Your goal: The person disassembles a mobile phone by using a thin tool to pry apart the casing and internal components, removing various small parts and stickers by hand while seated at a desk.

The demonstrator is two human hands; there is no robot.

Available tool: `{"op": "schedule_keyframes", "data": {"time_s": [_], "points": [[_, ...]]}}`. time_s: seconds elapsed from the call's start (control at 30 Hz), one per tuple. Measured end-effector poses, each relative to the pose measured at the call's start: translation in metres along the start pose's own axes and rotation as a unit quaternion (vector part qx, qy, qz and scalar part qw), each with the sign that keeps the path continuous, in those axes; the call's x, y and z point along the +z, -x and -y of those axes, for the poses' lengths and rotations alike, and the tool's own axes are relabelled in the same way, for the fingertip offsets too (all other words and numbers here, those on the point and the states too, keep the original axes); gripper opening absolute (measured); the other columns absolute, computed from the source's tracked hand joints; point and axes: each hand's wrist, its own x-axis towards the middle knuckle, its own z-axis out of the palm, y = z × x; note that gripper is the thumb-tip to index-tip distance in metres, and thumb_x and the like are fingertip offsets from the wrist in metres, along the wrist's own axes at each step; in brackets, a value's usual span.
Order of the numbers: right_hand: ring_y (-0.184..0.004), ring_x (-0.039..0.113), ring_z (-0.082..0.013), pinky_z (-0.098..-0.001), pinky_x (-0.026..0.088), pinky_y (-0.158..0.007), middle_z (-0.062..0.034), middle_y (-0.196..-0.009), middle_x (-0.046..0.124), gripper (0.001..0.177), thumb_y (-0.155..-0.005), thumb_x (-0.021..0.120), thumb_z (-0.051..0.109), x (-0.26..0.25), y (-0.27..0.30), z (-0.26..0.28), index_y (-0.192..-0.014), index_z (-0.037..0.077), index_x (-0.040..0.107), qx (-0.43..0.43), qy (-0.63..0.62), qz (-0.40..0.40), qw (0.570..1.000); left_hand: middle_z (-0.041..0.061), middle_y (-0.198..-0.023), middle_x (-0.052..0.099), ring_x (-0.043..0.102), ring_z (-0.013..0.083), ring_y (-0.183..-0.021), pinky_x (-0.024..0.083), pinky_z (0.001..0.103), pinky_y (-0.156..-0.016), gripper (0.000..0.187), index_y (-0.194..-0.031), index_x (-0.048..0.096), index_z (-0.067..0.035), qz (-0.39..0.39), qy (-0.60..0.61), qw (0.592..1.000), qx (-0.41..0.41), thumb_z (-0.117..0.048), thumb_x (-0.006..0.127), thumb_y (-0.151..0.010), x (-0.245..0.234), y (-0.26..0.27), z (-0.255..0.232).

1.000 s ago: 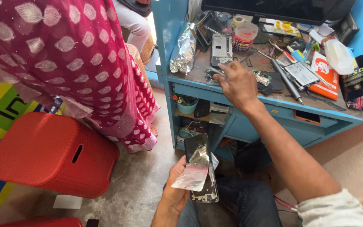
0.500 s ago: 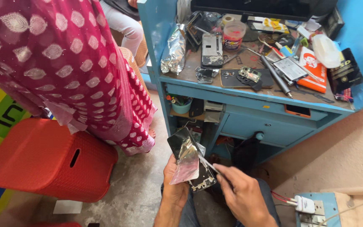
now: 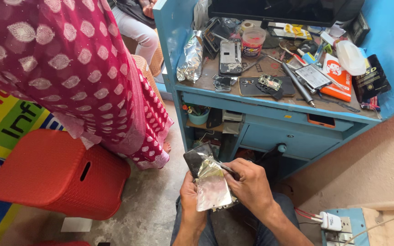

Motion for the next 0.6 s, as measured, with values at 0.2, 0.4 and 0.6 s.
{"op": "schedule_keyframes", "data": {"time_s": [0.2, 0.4, 0.6], "points": [[-0.077, 0.071, -0.0287, -0.0368, 0.056, -0.066, -0.0119, -0.088, 0.072, 0.032, -0.071, 0.080, 0.007, 0.002, 0.005, 0.004, -0.102, 0.000, 0.072, -0.132, 0.088, -0.053, 0.986, 0.012, -0.102, 0.076, 0.074, 0.0152, -0.081, 0.061, 0.028, -0.071, 0.055, -0.133, 0.055, 0.000, -0.027, -0.017, 0.999, -0.004, 0.002, 0.073, -0.081, 0.007, 0.004, -0.003], [-0.079, 0.069, -0.0305, -0.0378, 0.055, -0.067, -0.0137, -0.090, 0.070, 0.040, -0.067, 0.079, 0.006, 0.005, 0.011, 0.001, -0.104, -0.002, 0.069, -0.164, 0.133, -0.049, 0.976, 0.012, -0.099, 0.077, 0.074, 0.0152, -0.079, 0.061, 0.027, -0.069, 0.047, -0.127, 0.057, 0.002, -0.031, -0.012, 0.999, 0.008, 0.001, 0.073, -0.083, 0.008, 0.011, 0.002], [-0.079, 0.068, -0.0310, -0.0382, 0.055, -0.065, -0.0141, -0.089, 0.067, 0.045, -0.063, 0.079, 0.007, 0.006, 0.012, 0.000, -0.104, -0.003, 0.066, -0.178, 0.137, -0.026, 0.974, 0.011, -0.099, 0.076, 0.073, 0.0144, -0.079, 0.060, 0.027, -0.068, 0.046, -0.123, 0.057, 0.002, -0.040, -0.028, 0.999, 0.015, 0.004, 0.074, -0.080, 0.009, 0.014, -0.001]]}}
